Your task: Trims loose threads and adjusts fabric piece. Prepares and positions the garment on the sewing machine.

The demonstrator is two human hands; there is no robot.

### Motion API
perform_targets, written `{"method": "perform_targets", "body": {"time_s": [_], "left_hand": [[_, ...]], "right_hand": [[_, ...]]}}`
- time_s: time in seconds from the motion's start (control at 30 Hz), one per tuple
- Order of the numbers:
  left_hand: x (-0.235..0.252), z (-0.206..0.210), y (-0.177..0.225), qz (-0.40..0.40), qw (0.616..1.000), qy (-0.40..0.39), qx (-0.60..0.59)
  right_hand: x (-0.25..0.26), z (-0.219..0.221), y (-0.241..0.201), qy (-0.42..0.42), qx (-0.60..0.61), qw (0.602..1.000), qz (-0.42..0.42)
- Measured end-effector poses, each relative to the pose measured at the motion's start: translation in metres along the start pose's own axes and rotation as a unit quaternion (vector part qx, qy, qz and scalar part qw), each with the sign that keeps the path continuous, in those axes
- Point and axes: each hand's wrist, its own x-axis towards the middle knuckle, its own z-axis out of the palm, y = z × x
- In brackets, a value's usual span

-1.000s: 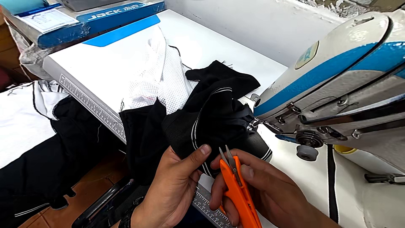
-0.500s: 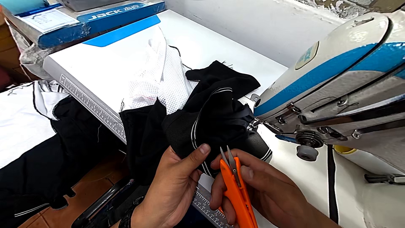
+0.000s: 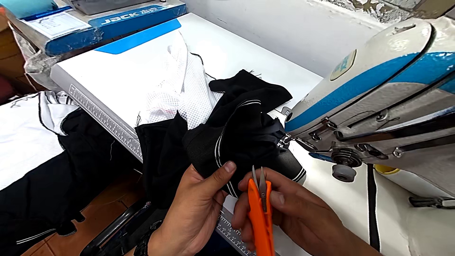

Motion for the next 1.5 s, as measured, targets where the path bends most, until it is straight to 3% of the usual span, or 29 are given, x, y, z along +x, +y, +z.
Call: {"method": "perform_targets", "body": {"time_s": [0.77,0.97,1.17,1.5], "left_hand": [[0.001,0.001,-0.001,0.010,1.000,0.008,0.007],[0.001,0.002,-0.001,0.006,1.000,0.012,-0.005],[0.000,0.005,0.000,0.006,1.000,0.030,-0.005],[0.001,0.004,0.000,0.006,1.000,0.025,-0.009]], "right_hand": [[-0.001,0.000,-0.010,0.013,0.074,0.996,0.052],[0.000,-0.005,0.000,0.023,-0.064,0.996,-0.057],[-0.003,-0.002,-0.007,0.025,-0.024,0.999,0.007],[-0.002,-0.003,-0.009,0.024,0.001,1.000,0.020]]}}
